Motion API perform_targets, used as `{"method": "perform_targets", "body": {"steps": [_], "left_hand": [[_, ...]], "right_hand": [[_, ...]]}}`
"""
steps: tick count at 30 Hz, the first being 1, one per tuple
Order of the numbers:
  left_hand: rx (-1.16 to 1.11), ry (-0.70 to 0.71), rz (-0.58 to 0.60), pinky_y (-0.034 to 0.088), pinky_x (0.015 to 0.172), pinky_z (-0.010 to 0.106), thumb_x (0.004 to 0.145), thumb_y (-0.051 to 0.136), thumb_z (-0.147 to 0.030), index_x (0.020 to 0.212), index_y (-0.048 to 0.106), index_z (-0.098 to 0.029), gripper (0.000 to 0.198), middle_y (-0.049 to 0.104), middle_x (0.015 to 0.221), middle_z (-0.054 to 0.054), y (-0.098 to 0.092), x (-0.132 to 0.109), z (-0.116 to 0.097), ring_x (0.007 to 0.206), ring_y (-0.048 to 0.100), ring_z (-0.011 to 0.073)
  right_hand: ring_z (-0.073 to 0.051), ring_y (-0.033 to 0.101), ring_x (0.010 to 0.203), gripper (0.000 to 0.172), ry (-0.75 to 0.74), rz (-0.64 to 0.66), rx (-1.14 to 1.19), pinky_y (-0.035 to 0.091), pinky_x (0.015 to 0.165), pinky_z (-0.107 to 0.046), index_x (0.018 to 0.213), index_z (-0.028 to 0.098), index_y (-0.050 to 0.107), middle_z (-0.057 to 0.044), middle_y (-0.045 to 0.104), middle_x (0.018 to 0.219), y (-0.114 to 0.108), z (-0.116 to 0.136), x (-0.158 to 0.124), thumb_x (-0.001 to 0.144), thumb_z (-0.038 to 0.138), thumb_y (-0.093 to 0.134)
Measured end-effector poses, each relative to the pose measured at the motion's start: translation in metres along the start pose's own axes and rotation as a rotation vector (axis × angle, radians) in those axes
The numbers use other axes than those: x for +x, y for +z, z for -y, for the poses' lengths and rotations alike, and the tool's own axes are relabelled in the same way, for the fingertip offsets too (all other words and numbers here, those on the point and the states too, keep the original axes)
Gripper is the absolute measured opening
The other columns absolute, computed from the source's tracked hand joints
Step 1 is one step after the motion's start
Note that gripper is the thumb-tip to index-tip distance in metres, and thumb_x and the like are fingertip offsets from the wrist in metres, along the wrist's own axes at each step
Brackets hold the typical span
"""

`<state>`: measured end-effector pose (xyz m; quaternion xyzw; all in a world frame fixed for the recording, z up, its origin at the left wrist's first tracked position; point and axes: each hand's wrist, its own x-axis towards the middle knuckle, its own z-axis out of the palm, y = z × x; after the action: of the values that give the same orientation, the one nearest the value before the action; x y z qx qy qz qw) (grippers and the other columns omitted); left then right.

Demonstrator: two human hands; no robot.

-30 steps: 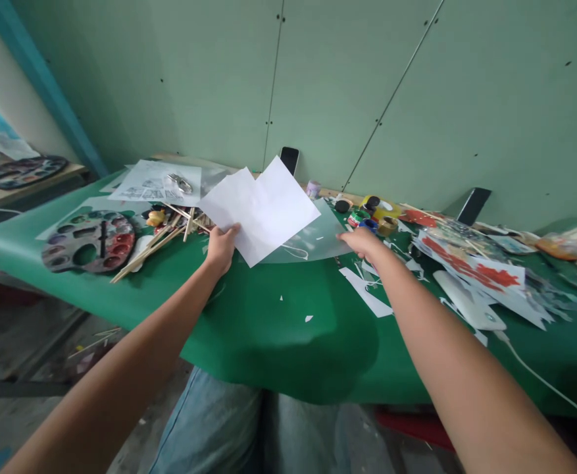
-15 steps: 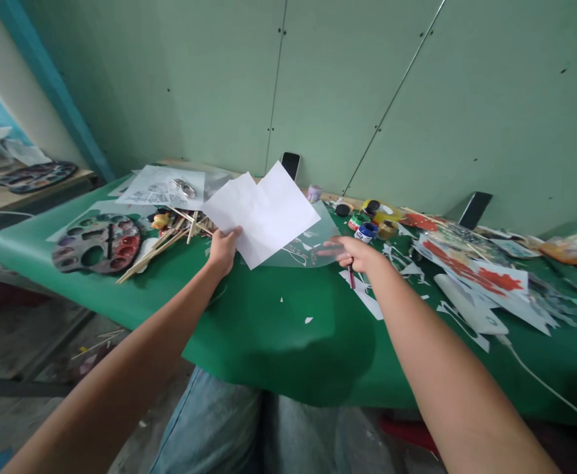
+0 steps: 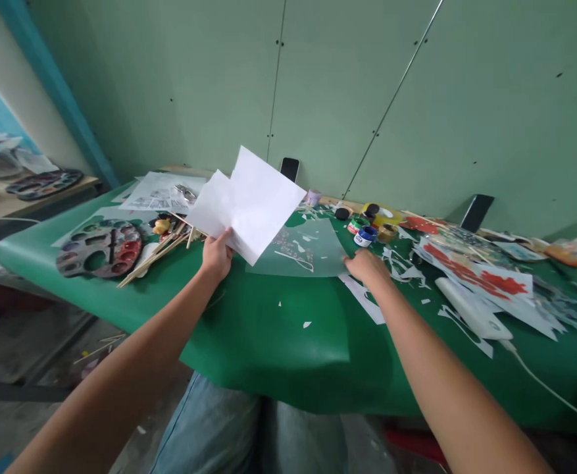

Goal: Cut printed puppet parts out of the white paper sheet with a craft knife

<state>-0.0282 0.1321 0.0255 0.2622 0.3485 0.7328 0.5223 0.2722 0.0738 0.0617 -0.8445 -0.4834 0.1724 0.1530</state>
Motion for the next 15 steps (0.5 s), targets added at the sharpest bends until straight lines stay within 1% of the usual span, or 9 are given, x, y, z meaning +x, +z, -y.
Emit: {"method": "perform_targets", "body": {"steps": [1, 3, 5, 6, 7, 8, 11, 13, 15], "left_hand": [[-0.006, 0.0, -0.01, 0.05, 0.053, 0.022, 0.065, 0.075, -0.017, 0.081, 0.064, -0.017, 0.019, 0.071, 0.077, 0.003, -0.001, 0.001, -0.001, 0.064, 0.063, 0.0143], [-0.013, -0.003, -0.029, 0.045, 0.047, 0.021, 0.066, 0.074, -0.018, 0.08, 0.062, -0.018, 0.019, 0.068, 0.071, 0.0, -0.002, 0.003, -0.001, 0.057, 0.059, 0.0117], [-0.017, -0.009, -0.039, 0.04, 0.043, 0.02, 0.067, 0.074, -0.018, 0.081, 0.061, -0.019, 0.019, 0.064, 0.065, -0.002, -0.003, 0.005, -0.002, 0.051, 0.054, 0.0098], [-0.019, -0.011, -0.04, 0.039, 0.042, 0.02, 0.067, 0.074, -0.019, 0.081, 0.06, -0.019, 0.02, 0.062, 0.063, -0.003, -0.004, 0.006, -0.002, 0.05, 0.052, 0.0093], [-0.021, -0.012, -0.037, 0.038, 0.042, 0.02, 0.067, 0.074, -0.019, 0.081, 0.06, -0.019, 0.02, 0.061, 0.062, -0.003, -0.004, 0.006, -0.002, 0.049, 0.052, 0.0091], [-0.023, -0.014, -0.033, 0.037, 0.041, 0.021, 0.066, 0.074, -0.019, 0.082, 0.06, -0.018, 0.02, 0.061, 0.062, -0.003, -0.005, 0.006, -0.002, 0.048, 0.051, 0.0089], [-0.026, -0.014, -0.014, 0.036, 0.041, 0.021, 0.066, 0.073, -0.019, 0.082, 0.06, -0.018, 0.022, 0.062, 0.063, -0.003, -0.005, 0.006, -0.003, 0.048, 0.052, 0.0089], [-0.028, -0.012, -0.003, 0.036, 0.04, 0.02, 0.065, 0.073, -0.019, 0.082, 0.06, -0.017, 0.021, 0.063, 0.065, -0.002, -0.006, 0.005, -0.003, 0.049, 0.053, 0.0091], [-0.03, -0.008, 0.001, 0.036, 0.039, 0.02, 0.065, 0.073, -0.019, 0.082, 0.061, -0.017, 0.02, 0.064, 0.065, -0.001, -0.007, 0.006, -0.002, 0.049, 0.054, 0.0094]], "right_hand": [[-0.032, 0.059, 0.112, 0.041, -0.039, -0.047, -0.058, 0.047, 0.082, -0.039, 0.123, 0.007, 0.055, -0.026, 0.06, 0.12, 0.0, 0.001, -0.006, 0.089, 0.03, 0.058], [-0.031, 0.058, 0.114, 0.042, -0.169, -0.07, -0.138, 0.046, 0.084, -0.037, 0.127, 0.011, 0.055, -0.024, 0.06, 0.124, 0.004, 0.006, -0.018, 0.09, 0.031, 0.057], [-0.026, 0.062, 0.106, 0.039, -0.326, -0.003, -0.18, 0.046, 0.08, -0.032, 0.121, 0.019, 0.061, -0.015, 0.066, 0.117, 0.014, 0.013, -0.03, 0.088, 0.04, 0.059], [-0.024, 0.064, 0.102, 0.042, -0.393, 0.031, -0.192, 0.047, 0.077, -0.03, 0.122, 0.023, 0.061, -0.011, 0.068, 0.116, 0.02, 0.016, -0.035, 0.086, 0.046, 0.06], [-0.025, 0.064, 0.101, 0.045, -0.438, 0.045, -0.206, 0.047, 0.075, -0.029, 0.122, 0.022, 0.061, -0.011, 0.068, 0.117, 0.027, 0.02, -0.039, 0.085, 0.048, 0.061], [-0.025, 0.064, 0.102, 0.042, -0.472, 0.046, -0.219, 0.046, 0.075, -0.029, 0.119, 0.021, 0.063, -0.011, 0.067, 0.118, 0.034, 0.023, -0.041, 0.086, 0.047, 0.06], [-0.023, 0.063, 0.103, 0.024, -0.522, 0.026, -0.235, 0.043, 0.075, -0.027, 0.108, 0.019, 0.066, -0.011, 0.068, 0.116, 0.045, 0.033, -0.045, 0.094, 0.03, 0.048], [-0.021, 0.064, 0.099, 0.024, -0.533, 0.011, -0.232, 0.041, 0.07, -0.025, 0.104, 0.019, 0.065, -0.011, 0.068, 0.114, 0.042, 0.037, -0.05, 0.096, 0.024, 0.043], [-0.02, 0.064, 0.091, 0.023, -0.541, 0.019, -0.224, 0.039, 0.063, -0.025, 0.1, 0.019, 0.063, -0.01, 0.069, 0.107, 0.031, 0.034, -0.063, 0.097, 0.025, 0.041]]}}
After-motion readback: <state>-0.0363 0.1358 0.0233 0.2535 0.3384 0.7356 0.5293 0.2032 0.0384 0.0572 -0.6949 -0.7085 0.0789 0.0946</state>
